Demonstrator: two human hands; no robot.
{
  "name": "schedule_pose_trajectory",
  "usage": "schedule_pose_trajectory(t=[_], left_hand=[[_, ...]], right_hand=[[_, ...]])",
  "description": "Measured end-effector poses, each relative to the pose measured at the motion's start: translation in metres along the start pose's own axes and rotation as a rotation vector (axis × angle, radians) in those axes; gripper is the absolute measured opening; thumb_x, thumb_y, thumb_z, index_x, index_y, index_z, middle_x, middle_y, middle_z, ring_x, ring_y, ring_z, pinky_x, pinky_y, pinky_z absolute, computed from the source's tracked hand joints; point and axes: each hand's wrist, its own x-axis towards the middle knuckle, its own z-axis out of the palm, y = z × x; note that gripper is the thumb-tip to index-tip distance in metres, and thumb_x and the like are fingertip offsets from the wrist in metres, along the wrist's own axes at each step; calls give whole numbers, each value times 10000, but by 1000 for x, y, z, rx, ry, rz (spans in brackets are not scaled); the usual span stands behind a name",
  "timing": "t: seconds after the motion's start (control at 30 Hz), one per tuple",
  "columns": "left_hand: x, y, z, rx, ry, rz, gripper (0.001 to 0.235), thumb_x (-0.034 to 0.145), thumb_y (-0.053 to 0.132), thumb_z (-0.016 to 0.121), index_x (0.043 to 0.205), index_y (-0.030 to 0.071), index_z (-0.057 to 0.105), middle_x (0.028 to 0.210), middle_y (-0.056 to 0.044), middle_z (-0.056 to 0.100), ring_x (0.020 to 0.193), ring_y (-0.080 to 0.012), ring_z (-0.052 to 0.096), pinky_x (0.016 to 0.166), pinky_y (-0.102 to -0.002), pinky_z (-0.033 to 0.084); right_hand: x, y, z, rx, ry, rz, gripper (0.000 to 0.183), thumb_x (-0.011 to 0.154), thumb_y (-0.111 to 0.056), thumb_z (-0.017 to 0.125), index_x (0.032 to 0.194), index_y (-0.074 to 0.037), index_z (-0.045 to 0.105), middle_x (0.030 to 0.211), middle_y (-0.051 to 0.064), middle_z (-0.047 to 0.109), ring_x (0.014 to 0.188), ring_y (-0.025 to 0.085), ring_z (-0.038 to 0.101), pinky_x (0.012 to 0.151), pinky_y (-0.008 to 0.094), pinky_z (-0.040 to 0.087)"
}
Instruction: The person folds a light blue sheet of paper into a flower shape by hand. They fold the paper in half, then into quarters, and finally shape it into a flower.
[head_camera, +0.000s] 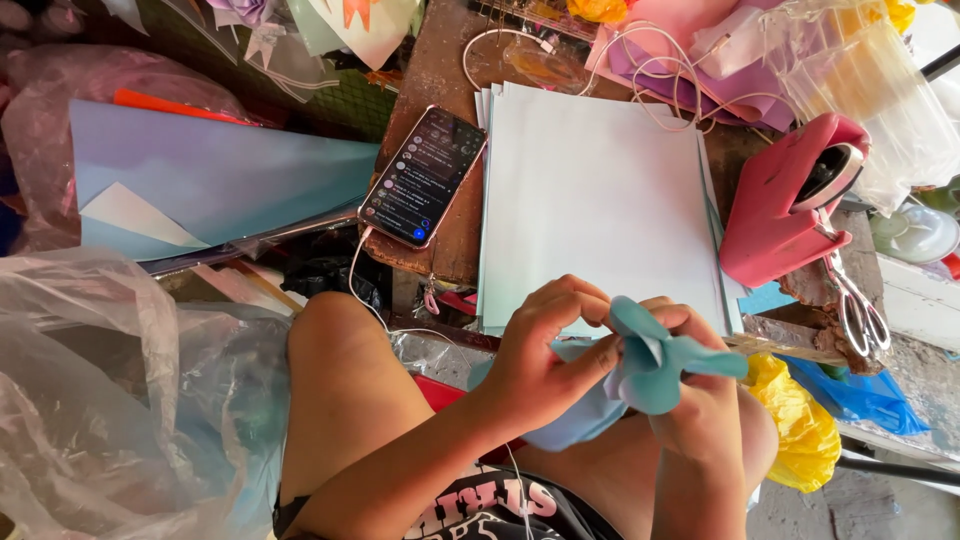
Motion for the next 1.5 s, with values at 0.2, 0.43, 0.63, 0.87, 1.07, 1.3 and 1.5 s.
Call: schedule_pose_trajectory(t=[0.2,0.43,0.63,0.87,1.07,1.3,1.5], left_hand=[[-4,14,-5,217,14,138,265,844,328,691,1036,159,620,1064,-16,660,979,-206,649,939,-366,441],[1,12,-1,439,99,389,108,973,239,773,1029,195,692,961,49,674,857,-218,615,903,-411,461],[5,15,-9,313,76,221,95,1020,222,640,953,160,617,944,37,677,858,-190,633,911,-369,400],[7,13,-17,77,-69,-65,48,972,194,644,931,201,669,910,82,685,901,-131,618,954,-330,442],[7,5,-15,148,-46,15,32,1004,233,645,991,205,651,967,70,674,873,-164,592,938,-360,437],[15,4,-26,58,-97,19,115,974,285,696,982,188,635,991,33,638,965,-152,615,1003,-315,423],[12,3,-35,-199,-349,-74,151,1096,264,542,1101,178,666,1094,21,598,1093,-138,570,1075,-309,425]], right_hand=[[-5,27,-25,65,234,98,283,727,-68,767,990,-49,664,865,57,681,775,121,610,666,237,471],[-9,29,-30,-31,344,125,138,764,-141,675,775,-58,565,575,26,474,525,117,441,512,245,364],[-12,23,-34,-504,415,276,150,791,-169,794,874,-82,704,784,-40,607,772,77,506,730,255,442],[-4,9,-26,-292,-67,-209,226,951,-187,604,1036,15,657,1011,125,700,976,284,660,908,372,548],[-6,-1,-10,51,-113,-79,205,951,-166,646,1054,5,693,1106,141,623,1021,244,643,850,336,553],[-1,4,-9,-36,45,-3,232,859,-153,729,1004,-19,607,945,124,727,758,148,676,696,234,524],[-2,15,-17,352,-51,85,268,904,-57,697,1065,-113,490,851,130,638,609,212,590,506,301,453]])
